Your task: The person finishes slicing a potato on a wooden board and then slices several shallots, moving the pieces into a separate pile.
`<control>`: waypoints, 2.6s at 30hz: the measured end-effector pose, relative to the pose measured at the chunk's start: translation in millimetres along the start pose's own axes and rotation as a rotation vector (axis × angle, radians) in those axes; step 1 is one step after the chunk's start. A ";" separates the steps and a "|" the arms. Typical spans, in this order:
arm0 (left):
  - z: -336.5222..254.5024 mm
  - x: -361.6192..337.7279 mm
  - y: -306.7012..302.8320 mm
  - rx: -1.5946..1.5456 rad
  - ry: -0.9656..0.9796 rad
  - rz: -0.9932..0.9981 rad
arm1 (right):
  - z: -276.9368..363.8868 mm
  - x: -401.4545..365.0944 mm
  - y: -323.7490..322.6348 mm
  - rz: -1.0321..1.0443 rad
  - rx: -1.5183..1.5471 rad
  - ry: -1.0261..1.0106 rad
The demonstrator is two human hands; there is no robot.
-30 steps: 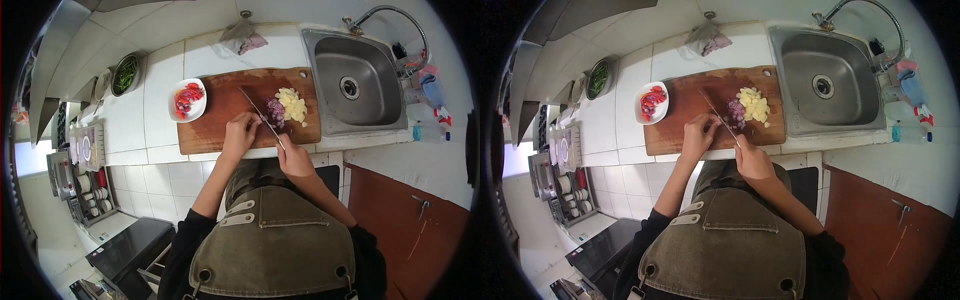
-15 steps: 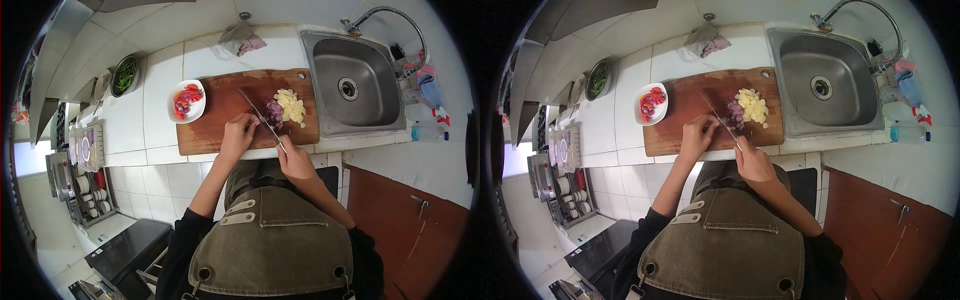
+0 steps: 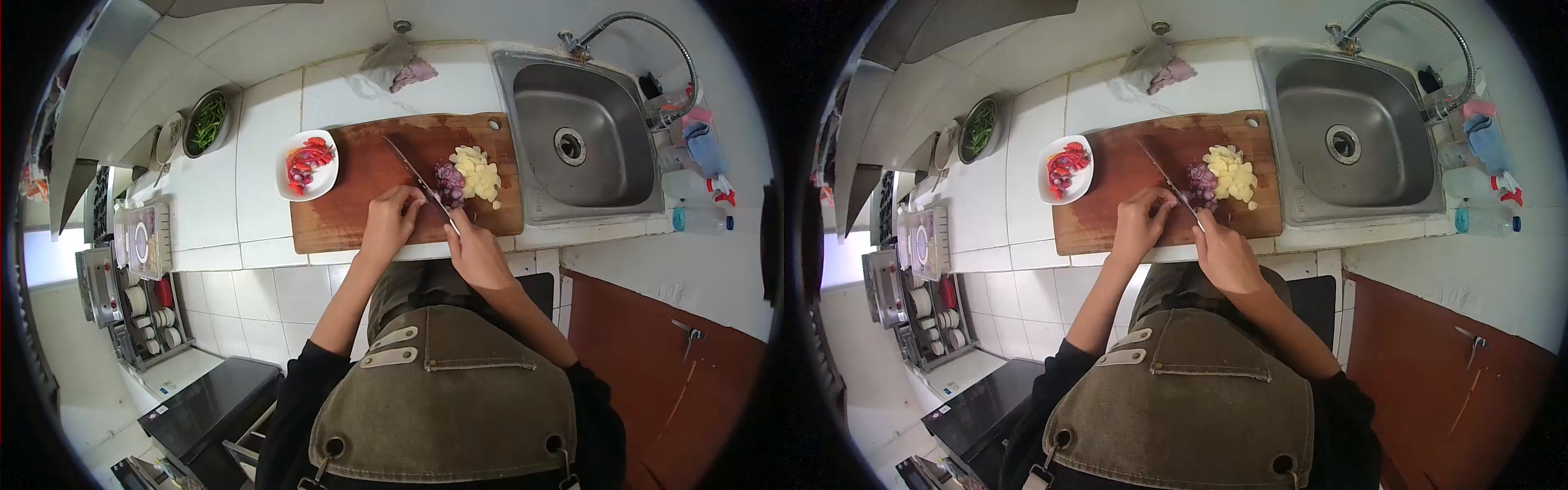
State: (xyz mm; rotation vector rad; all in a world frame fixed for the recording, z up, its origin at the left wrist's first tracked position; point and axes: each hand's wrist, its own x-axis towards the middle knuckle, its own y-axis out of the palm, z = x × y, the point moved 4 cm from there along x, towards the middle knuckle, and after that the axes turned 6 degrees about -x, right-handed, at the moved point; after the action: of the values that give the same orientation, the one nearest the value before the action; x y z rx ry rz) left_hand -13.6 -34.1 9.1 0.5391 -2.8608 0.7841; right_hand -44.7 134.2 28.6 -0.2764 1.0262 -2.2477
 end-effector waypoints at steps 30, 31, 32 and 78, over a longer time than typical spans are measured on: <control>4.2 -3.4 2.3 0.014 0.051 -0.033 | -7.1 0.3 11.7 0.038 -0.023 -0.014; 3.8 -3.5 2.3 0.013 0.053 -0.030 | -6.8 4.1 12.9 0.016 -0.049 -0.039; 4.0 -3.2 2.3 0.011 0.034 -0.021 | -6.4 6.8 11.2 0.014 -0.050 -0.039; 3.4 -6.3 -0.4 -0.005 -0.002 -0.006 | -1.3 -14.2 -1.3 0.061 -0.029 0.001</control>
State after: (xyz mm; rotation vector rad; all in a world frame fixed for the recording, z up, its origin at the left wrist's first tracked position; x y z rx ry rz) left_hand -7.7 -34.2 5.0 0.5479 -2.8613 0.7761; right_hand -34.9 144.6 29.7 -0.2535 1.0541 -2.1804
